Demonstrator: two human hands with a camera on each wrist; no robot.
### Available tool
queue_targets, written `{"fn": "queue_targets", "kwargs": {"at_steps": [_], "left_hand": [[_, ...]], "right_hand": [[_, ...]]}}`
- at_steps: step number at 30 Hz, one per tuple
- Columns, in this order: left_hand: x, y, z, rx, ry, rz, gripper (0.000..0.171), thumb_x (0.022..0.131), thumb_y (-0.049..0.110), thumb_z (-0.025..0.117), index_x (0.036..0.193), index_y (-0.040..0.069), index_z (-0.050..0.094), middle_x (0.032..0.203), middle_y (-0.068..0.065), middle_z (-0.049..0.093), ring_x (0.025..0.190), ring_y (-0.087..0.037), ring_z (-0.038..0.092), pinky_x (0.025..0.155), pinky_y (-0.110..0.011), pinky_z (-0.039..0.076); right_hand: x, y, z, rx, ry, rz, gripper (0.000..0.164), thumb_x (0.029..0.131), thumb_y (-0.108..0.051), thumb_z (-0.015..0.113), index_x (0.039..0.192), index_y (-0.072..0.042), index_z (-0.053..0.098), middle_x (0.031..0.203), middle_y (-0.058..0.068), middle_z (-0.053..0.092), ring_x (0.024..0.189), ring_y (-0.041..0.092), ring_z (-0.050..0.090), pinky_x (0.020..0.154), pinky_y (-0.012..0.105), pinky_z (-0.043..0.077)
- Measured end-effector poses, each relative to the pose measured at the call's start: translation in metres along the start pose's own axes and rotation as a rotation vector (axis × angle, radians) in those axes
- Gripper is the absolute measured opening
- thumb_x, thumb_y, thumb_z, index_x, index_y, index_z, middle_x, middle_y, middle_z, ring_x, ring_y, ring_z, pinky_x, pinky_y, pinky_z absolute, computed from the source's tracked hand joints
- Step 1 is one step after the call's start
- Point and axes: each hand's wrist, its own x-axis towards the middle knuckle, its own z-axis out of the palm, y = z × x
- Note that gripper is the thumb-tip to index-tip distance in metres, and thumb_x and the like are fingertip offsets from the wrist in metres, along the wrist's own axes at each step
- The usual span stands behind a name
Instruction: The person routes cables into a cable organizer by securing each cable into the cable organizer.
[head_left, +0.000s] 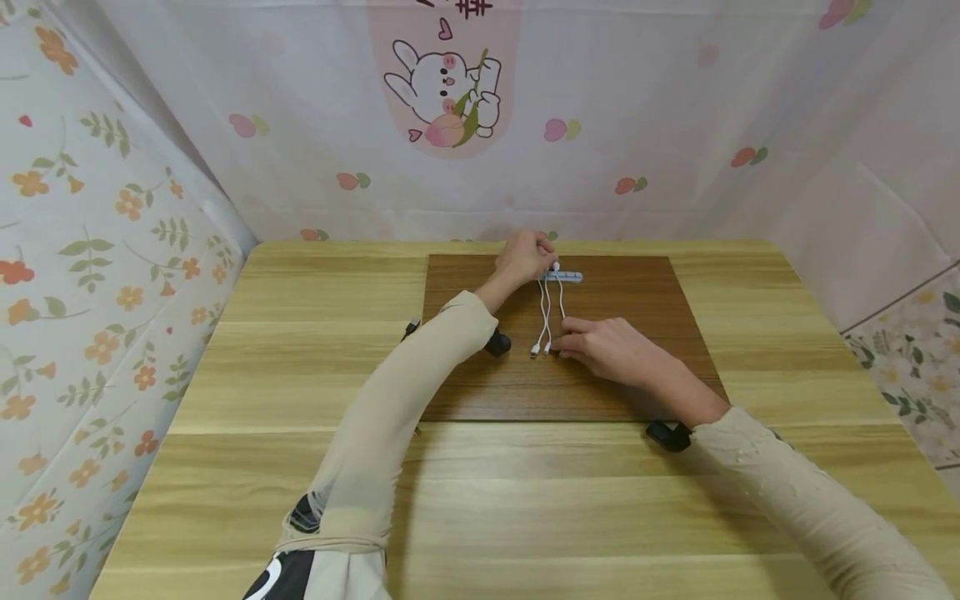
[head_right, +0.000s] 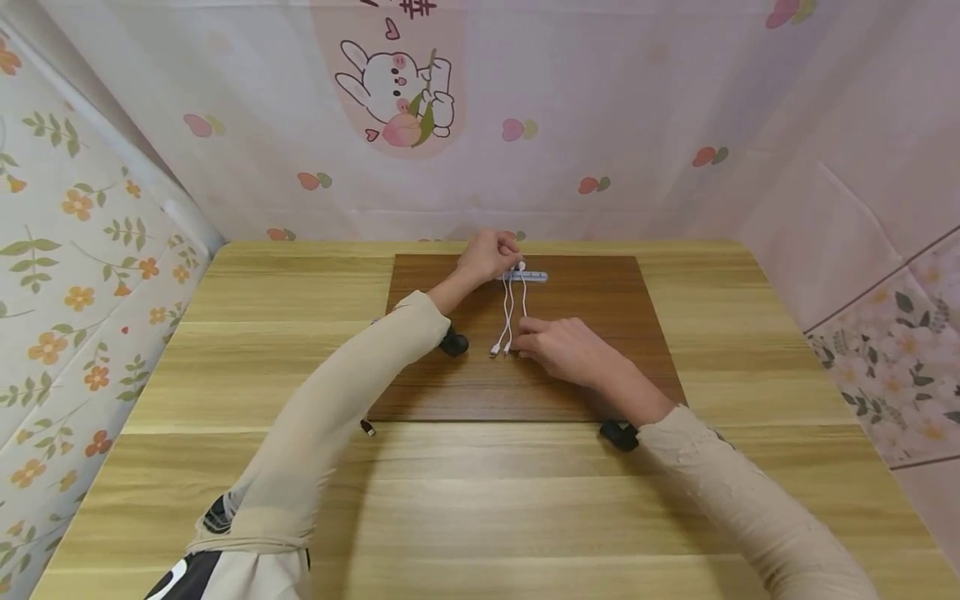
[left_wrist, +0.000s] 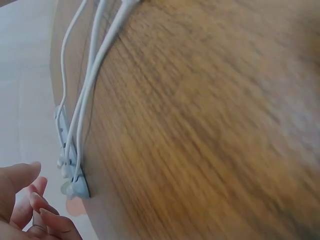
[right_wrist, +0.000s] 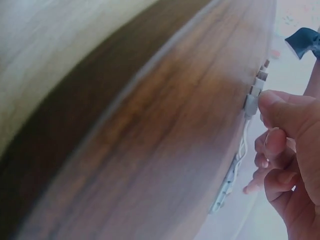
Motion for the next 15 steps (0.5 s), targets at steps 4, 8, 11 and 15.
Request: {"fn": "queue_targets", "kwargs": {"at_steps": [4,8,11,15], "left_hand": [[-0.005,-0.008,-0.009,-0.044,-0.016,0.041,0.017,0.090,0.028,0.063,0.097,0.013,0.067,0.100,0.005,0.064,0.077,-0.010,0.057,0.059,-0.027,0.039],[-0.010,-0.018,-0.020,-0.094,0.002,0.057,0.014,0.089,0.024,0.065,0.095,0.011,0.067,0.090,0.001,0.064,0.077,-0.012,0.058,0.061,-0.027,0.043],[-0.013,-0.026,-0.029,-0.099,0.020,0.053,0.015,0.088,0.025,0.066,0.093,0.011,0.067,0.086,0.001,0.062,0.076,-0.013,0.058,0.063,-0.028,0.044],[-0.017,-0.032,-0.040,-0.119,0.022,0.036,0.015,0.088,0.027,0.066,0.092,0.012,0.067,0.086,0.001,0.061,0.076,-0.014,0.057,0.065,-0.029,0.044]], "right_hand": [[0.003,-0.002,-0.001,0.005,0.018,-0.015,0.012,0.086,-0.010,0.068,0.097,-0.012,0.072,0.092,-0.005,0.050,0.058,0.004,0.046,0.047,0.024,0.042],[0.006,-0.005,-0.002,0.013,0.058,-0.020,0.007,0.086,-0.012,0.068,0.093,-0.013,0.071,0.089,-0.007,0.049,0.056,0.004,0.043,0.047,0.024,0.040],[0.008,-0.006,-0.002,0.018,0.091,-0.031,0.008,0.086,-0.013,0.068,0.093,-0.013,0.071,0.089,-0.006,0.050,0.056,0.003,0.042,0.047,0.024,0.039],[0.012,-0.006,-0.003,0.019,0.107,-0.046,0.007,0.086,-0.014,0.068,0.092,-0.013,0.071,0.088,-0.005,0.051,0.057,0.003,0.042,0.046,0.024,0.039]]}}
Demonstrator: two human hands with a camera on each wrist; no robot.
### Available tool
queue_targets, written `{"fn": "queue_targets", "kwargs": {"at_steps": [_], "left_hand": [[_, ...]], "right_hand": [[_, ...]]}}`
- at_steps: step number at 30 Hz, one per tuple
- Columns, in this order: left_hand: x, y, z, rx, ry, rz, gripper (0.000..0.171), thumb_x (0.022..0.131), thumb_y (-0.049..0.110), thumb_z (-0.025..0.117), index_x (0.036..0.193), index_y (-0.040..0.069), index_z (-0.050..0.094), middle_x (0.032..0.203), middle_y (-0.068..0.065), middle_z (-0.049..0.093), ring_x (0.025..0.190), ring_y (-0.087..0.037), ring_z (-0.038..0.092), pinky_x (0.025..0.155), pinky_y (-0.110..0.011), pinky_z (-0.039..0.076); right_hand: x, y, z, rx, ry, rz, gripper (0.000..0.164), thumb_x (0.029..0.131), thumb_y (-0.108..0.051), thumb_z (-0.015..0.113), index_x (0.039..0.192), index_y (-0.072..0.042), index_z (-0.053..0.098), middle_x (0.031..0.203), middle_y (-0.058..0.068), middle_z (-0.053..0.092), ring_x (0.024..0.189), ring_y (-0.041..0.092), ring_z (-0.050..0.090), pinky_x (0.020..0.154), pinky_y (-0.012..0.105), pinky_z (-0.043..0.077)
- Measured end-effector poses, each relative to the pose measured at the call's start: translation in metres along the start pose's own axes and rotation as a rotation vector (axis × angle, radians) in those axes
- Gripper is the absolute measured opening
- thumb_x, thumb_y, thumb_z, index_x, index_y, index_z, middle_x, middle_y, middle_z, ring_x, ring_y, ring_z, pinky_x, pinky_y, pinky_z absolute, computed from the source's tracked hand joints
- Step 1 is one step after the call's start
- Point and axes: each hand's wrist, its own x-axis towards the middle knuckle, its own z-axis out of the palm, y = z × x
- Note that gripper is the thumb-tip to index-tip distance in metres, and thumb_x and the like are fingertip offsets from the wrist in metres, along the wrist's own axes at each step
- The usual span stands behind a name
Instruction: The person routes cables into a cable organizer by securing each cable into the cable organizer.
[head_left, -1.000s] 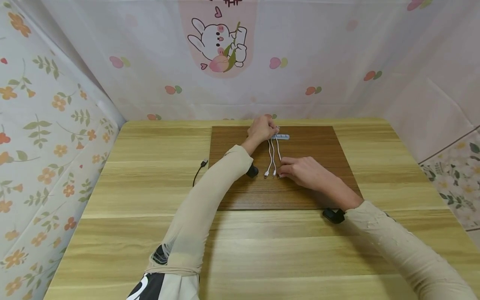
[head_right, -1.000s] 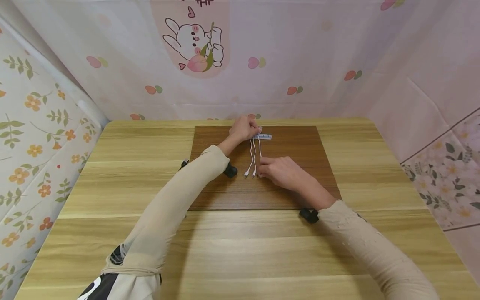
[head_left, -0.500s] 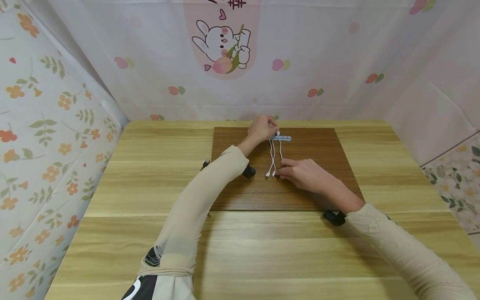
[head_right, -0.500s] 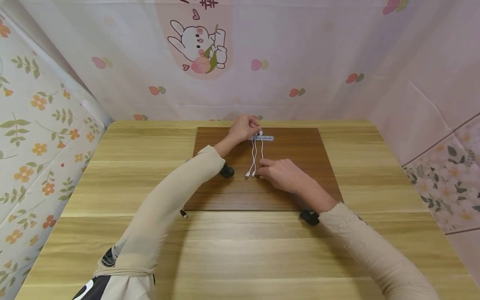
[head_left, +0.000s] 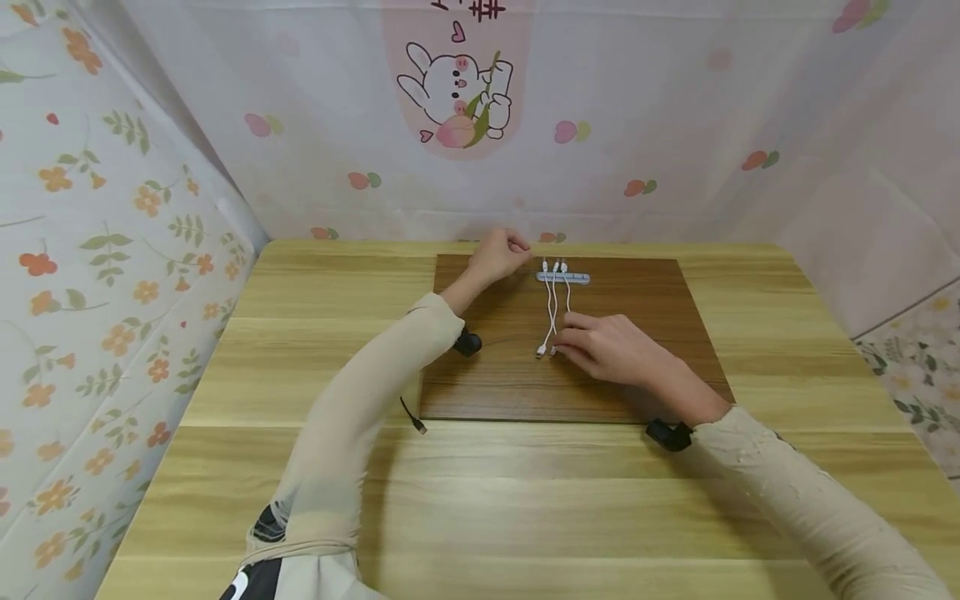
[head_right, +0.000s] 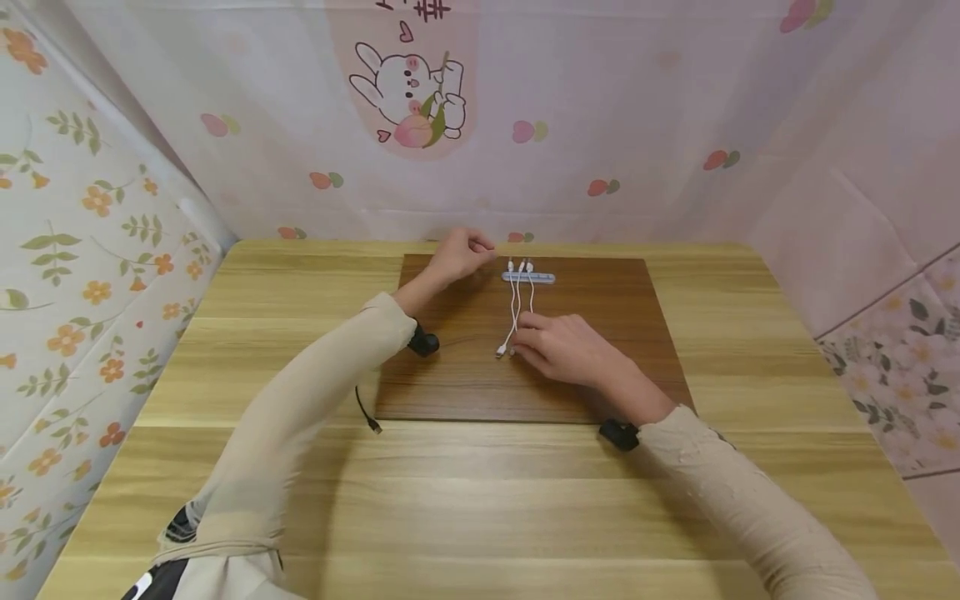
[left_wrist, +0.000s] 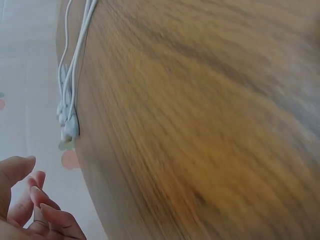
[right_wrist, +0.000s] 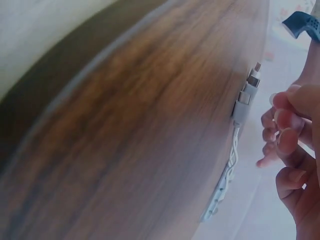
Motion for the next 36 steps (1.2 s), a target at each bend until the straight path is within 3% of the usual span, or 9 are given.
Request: {"fn": "queue_targets", "kwargs": {"at_steps": [13,20,29,36], "left_hand": [[-0.020,-0.001,-0.021,-0.047,-0.064,0.059,0.016,0.089,0.024,0.065,0.093,0.008,0.066,0.086,-0.003,0.061,0.076,-0.017,0.056,0.066,-0.030,0.045],[-0.032,-0.008,-0.037,-0.022,-0.076,0.098,0.017,0.088,0.026,0.067,0.093,0.009,0.068,0.088,-0.003,0.061,0.078,-0.016,0.056,0.067,-0.030,0.045],[-0.045,-0.029,-0.058,-0.034,-0.056,0.046,0.019,0.088,0.023,0.067,0.095,0.006,0.068,0.093,-0.006,0.061,0.083,-0.019,0.056,0.068,-0.031,0.045],[-0.054,-0.046,-0.074,-0.024,-0.055,0.021,0.019,0.087,0.025,0.068,0.092,0.007,0.067,0.087,-0.007,0.061,0.078,-0.019,0.056,0.066,-0.031,0.045]], "right_hand": [[0.017,-0.005,0.005,-0.002,0.016,-0.042,0.004,0.087,-0.016,0.067,0.089,-0.014,0.069,0.083,-0.006,0.048,0.057,0.004,0.041,0.046,0.023,0.038],[0.029,-0.011,0.007,0.016,0.003,-0.049,0.004,0.087,-0.017,0.067,0.089,-0.014,0.069,0.081,-0.006,0.047,0.057,0.004,0.041,0.046,0.022,0.036],[0.045,-0.017,0.012,0.037,-0.009,-0.070,0.005,0.088,-0.018,0.067,0.091,-0.015,0.068,0.082,-0.006,0.049,0.056,0.004,0.042,0.045,0.021,0.036],[0.058,-0.023,0.018,0.056,-0.030,-0.068,0.007,0.090,-0.021,0.064,0.092,-0.017,0.068,0.082,-0.008,0.051,0.056,0.003,0.044,0.045,0.024,0.038]]}}
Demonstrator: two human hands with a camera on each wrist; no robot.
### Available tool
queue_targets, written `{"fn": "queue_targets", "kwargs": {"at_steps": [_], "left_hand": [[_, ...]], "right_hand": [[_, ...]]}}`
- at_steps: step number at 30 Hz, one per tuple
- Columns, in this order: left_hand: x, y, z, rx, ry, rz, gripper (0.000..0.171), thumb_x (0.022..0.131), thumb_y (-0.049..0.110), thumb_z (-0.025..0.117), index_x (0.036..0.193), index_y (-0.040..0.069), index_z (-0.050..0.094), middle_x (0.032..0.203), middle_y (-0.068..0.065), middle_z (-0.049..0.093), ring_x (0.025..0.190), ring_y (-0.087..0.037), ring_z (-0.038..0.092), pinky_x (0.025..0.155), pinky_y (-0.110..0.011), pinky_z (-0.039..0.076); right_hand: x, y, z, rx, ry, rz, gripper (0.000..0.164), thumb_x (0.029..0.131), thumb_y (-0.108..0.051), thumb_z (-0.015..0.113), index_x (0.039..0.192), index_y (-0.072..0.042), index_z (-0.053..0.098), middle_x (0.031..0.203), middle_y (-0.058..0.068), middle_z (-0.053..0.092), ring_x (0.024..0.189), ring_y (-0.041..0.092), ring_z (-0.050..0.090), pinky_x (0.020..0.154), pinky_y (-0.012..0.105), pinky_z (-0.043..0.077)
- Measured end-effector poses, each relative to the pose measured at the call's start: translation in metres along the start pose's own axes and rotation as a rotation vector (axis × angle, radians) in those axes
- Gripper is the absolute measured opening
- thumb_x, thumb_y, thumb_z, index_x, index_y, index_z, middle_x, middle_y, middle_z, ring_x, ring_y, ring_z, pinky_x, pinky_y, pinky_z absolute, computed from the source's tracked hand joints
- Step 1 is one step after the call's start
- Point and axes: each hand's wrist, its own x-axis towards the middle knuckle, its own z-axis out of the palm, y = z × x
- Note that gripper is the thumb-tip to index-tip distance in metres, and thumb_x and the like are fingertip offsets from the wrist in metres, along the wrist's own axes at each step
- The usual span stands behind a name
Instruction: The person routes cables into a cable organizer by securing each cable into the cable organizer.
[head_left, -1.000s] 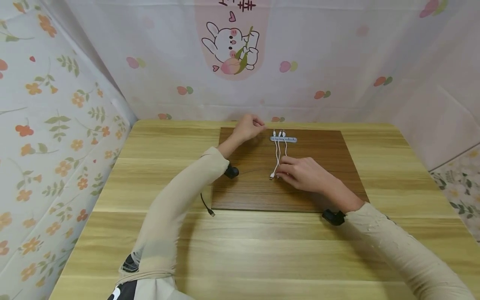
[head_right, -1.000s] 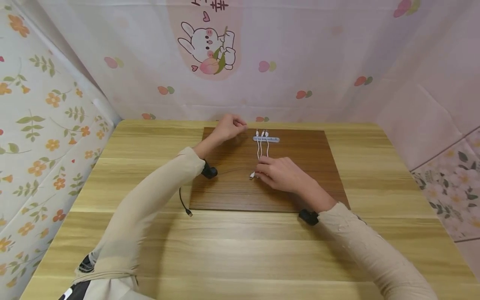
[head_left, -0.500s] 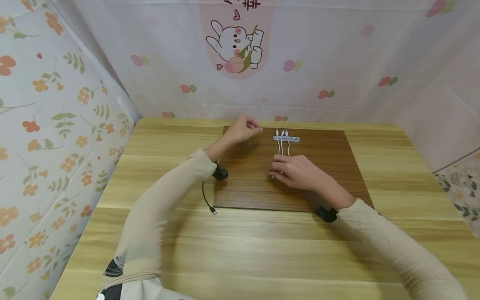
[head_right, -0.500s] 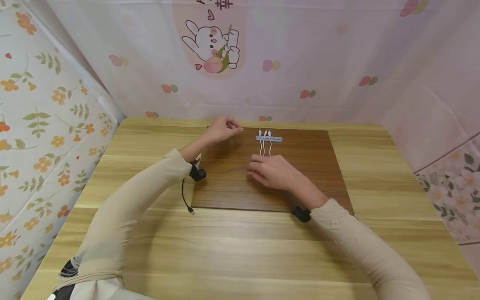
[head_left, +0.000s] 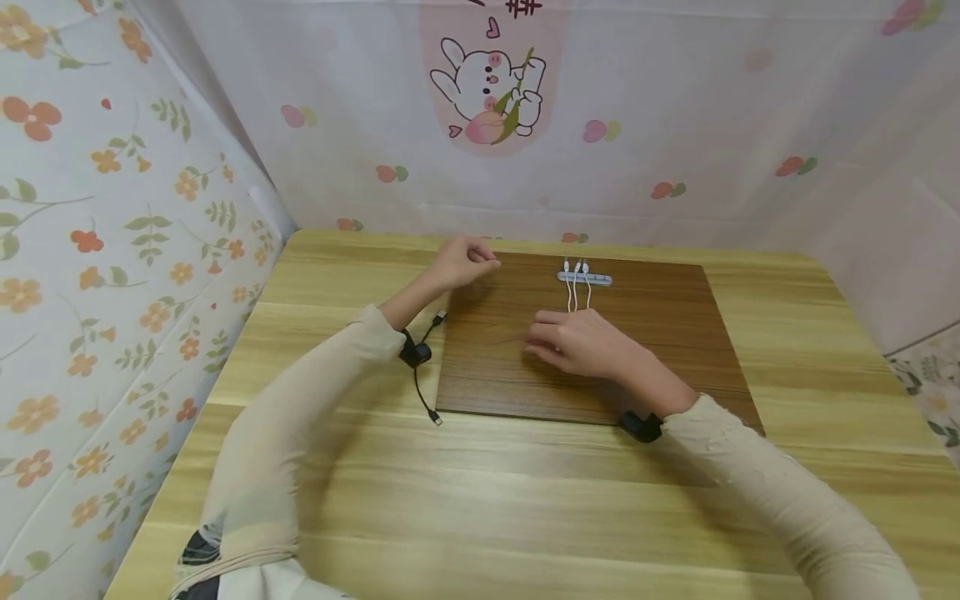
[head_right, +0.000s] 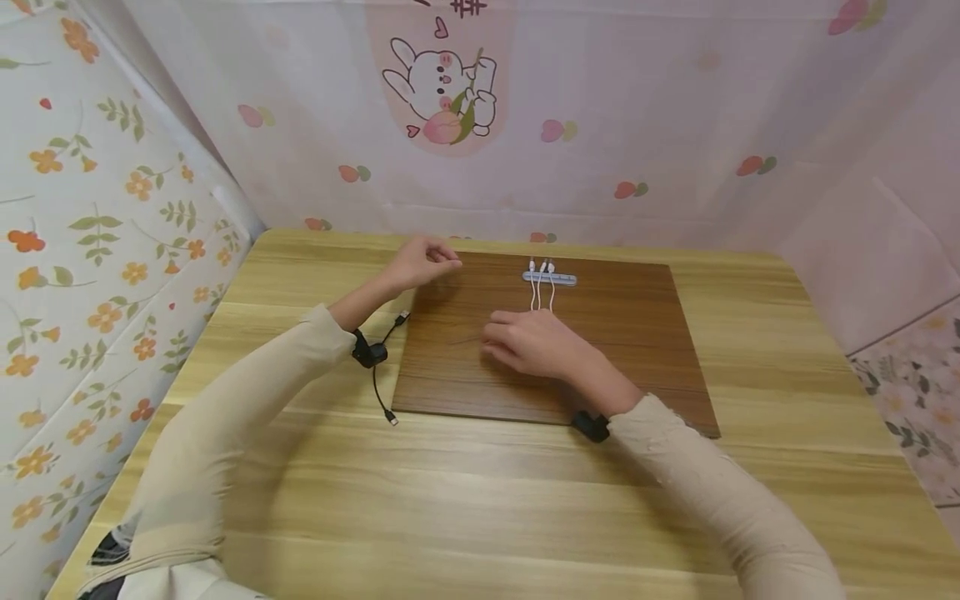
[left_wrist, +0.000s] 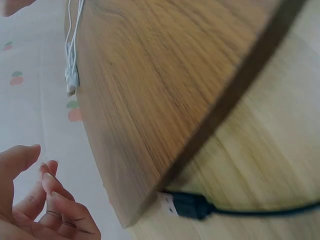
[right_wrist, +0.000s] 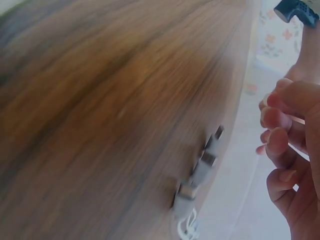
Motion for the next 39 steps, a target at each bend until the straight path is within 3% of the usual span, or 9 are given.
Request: {"fn": "queue_targets", "kwargs": {"at_steps": [9,17,24,30,39], "left_hand": [[-0.016,-0.020,-0.020,-0.027,-0.059,-0.075,0.023,0.088,0.024,0.067,0.097,0.003,0.065,0.093,-0.010,0.059,0.085,-0.023,0.055,0.070,-0.034,0.045],[-0.032,-0.041,-0.036,-0.045,-0.111,-0.078,0.023,0.087,0.021,0.068,0.095,-0.001,0.066,0.091,-0.013,0.062,0.086,-0.030,0.057,0.071,-0.039,0.046],[-0.046,-0.053,-0.048,0.013,-0.179,-0.121,0.021,0.088,0.017,0.067,0.097,-0.001,0.069,0.095,-0.011,0.064,0.083,-0.021,0.055,0.069,-0.031,0.044],[-0.056,-0.060,-0.052,0.084,-0.230,-0.124,0.019,0.088,0.020,0.068,0.095,0.003,0.072,0.092,-0.006,0.067,0.072,-0.017,0.050,0.063,-0.028,0.041],[-0.066,-0.057,-0.050,0.150,-0.218,-0.127,0.021,0.087,0.022,0.069,0.093,0.002,0.072,0.090,-0.007,0.066,0.074,-0.018,0.055,0.067,-0.030,0.044]], "right_hand": [[0.017,-0.011,0.005,0.015,-0.008,-0.045,0.007,0.090,-0.022,0.063,0.090,-0.016,0.067,0.081,-0.007,0.052,0.059,0.002,0.046,0.047,0.023,0.040],[0.031,-0.023,0.013,0.032,-0.044,-0.050,0.006,0.091,-0.024,0.063,0.087,-0.021,0.066,0.081,-0.010,0.051,0.056,0.000,0.044,0.047,0.023,0.040],[0.043,-0.038,0.023,0.044,-0.074,-0.089,0.007,0.091,-0.026,0.062,0.087,-0.021,0.065,0.084,-0.009,0.053,0.058,0.000,0.046,0.049,0.024,0.042],[0.052,-0.051,0.032,0.038,-0.108,-0.134,0.010,0.092,-0.029,0.060,0.088,-0.021,0.065,0.085,-0.009,0.051,0.058,0.000,0.044,0.048,0.022,0.039],[0.069,-0.072,0.043,0.050,-0.157,-0.177,0.011,0.093,-0.032,0.058,0.092,-0.024,0.066,0.089,-0.010,0.054,0.062,-0.002,0.046,0.051,0.021,0.040]]}}
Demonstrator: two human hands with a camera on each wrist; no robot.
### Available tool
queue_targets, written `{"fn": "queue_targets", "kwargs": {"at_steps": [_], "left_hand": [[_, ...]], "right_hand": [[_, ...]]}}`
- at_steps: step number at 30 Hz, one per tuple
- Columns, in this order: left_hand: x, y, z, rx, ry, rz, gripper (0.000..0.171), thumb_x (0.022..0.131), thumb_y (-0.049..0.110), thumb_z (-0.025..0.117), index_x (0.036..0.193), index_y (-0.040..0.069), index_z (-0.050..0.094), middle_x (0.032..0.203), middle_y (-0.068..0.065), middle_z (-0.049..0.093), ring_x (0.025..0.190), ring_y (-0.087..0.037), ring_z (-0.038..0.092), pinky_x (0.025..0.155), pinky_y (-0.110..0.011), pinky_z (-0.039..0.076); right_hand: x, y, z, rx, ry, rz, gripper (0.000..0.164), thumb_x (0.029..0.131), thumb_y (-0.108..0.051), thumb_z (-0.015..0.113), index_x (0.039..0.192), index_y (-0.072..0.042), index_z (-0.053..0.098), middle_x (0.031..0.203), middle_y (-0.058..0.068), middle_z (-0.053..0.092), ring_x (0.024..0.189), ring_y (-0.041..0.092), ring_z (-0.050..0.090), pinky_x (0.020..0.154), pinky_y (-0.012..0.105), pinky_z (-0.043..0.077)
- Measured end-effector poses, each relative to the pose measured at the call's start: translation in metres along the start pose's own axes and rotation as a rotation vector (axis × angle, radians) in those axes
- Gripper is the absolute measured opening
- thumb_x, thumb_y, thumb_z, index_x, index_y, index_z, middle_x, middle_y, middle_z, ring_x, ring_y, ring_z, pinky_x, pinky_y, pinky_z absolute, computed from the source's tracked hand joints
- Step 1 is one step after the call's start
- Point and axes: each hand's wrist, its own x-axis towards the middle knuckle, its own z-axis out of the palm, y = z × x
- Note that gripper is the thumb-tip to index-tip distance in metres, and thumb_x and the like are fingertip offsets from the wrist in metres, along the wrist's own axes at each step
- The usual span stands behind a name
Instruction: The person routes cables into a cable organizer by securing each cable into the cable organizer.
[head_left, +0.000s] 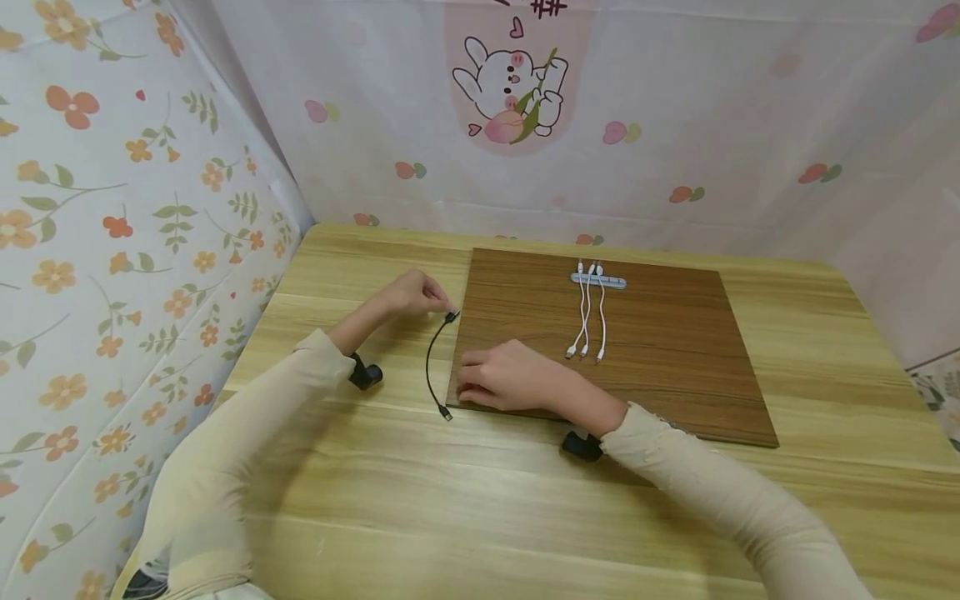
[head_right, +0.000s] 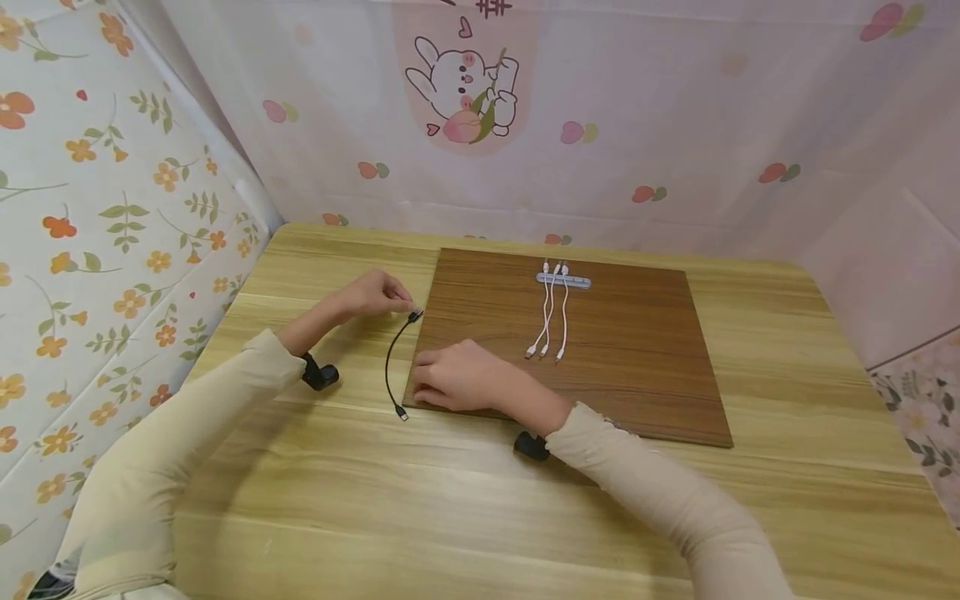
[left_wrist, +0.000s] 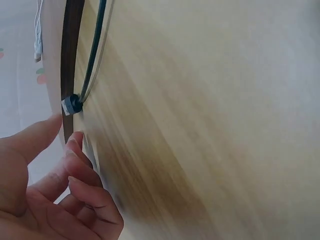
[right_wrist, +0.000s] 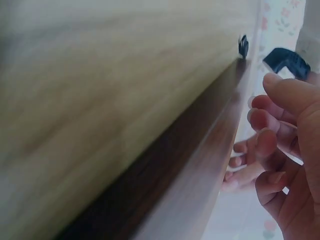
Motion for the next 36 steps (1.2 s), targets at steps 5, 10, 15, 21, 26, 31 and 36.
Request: {"fn": "queue_targets", "kwargs": {"at_steps": [5,10,15,21,26,31,36], "left_hand": [[-0.002,0.002,0.003,0.014,0.006,-0.003,0.022,0.088,0.020,0.067,0.094,0.000,0.071,0.090,-0.008,0.066,0.074,-0.019,0.057,0.068,-0.031,0.046],[-0.004,0.003,0.004,0.013,0.026,-0.006,0.023,0.087,0.021,0.068,0.093,-0.001,0.070,0.088,-0.009,0.066,0.074,-0.020,0.057,0.068,-0.032,0.046],[-0.005,0.004,0.007,0.004,0.036,-0.008,0.023,0.087,0.022,0.069,0.093,-0.001,0.070,0.086,-0.009,0.066,0.073,-0.020,0.059,0.067,-0.031,0.047],[-0.002,0.004,0.012,0.059,0.040,-0.014,0.022,0.087,0.024,0.069,0.090,0.002,0.072,0.080,-0.005,0.066,0.065,-0.016,0.056,0.062,-0.028,0.045],[-0.002,0.008,0.016,0.108,0.028,-0.008,0.020,0.088,0.024,0.068,0.086,0.005,0.074,0.076,-0.003,0.066,0.061,-0.014,0.051,0.060,-0.027,0.041],[-0.002,0.012,0.017,0.131,0.023,-0.024,0.020,0.089,0.023,0.066,0.080,0.006,0.074,0.083,-0.002,0.067,0.065,-0.014,0.048,0.063,-0.027,0.039],[-0.002,0.015,0.017,0.125,-0.003,-0.039,0.028,0.089,0.021,0.065,0.066,0.005,0.067,0.080,-0.002,0.065,0.058,-0.013,0.042,0.062,-0.026,0.037]], "right_hand": [[0.008,-0.006,0.004,0.028,-0.023,-0.015,0.010,0.093,-0.031,0.059,0.093,-0.024,0.066,0.090,-0.011,0.054,0.065,-0.003,0.048,0.051,0.020,0.040],[0.013,-0.010,0.005,0.036,-0.039,-0.016,0.010,0.093,-0.032,0.059,0.090,-0.024,0.063,0.081,-0.013,0.047,0.059,-0.003,0.043,0.048,0.019,0.036],[0.019,-0.015,0.006,0.011,-0.062,-0.015,0.013,0.093,-0.034,0.058,0.085,-0.024,0.060,0.079,-0.012,0.043,0.057,0.000,0.041,0.046,0.020,0.035],[0.026,-0.023,0.009,-0.065,-0.084,-0.029,0.020,0.092,-0.039,0.058,0.084,-0.021,0.060,0.079,-0.009,0.043,0.055,0.003,0.042,0.045,0.024,0.036],[0.030,-0.029,0.010,-0.110,-0.127,0.002,0.025,0.091,-0.042,0.058,0.084,-0.019,0.061,0.082,-0.007,0.046,0.054,0.005,0.042,0.043,0.025,0.036],[0.033,-0.035,0.011,-0.154,-0.145,0.044,0.024,0.091,-0.042,0.058,0.083,-0.019,0.060,0.082,-0.005,0.049,0.052,0.007,0.043,0.043,0.026,0.035],[0.036,-0.040,0.013,-0.185,-0.140,0.065,0.022,0.090,-0.038,0.059,0.083,-0.016,0.060,0.080,-0.003,0.050,0.054,0.010,0.046,0.043,0.028,0.037]]}}
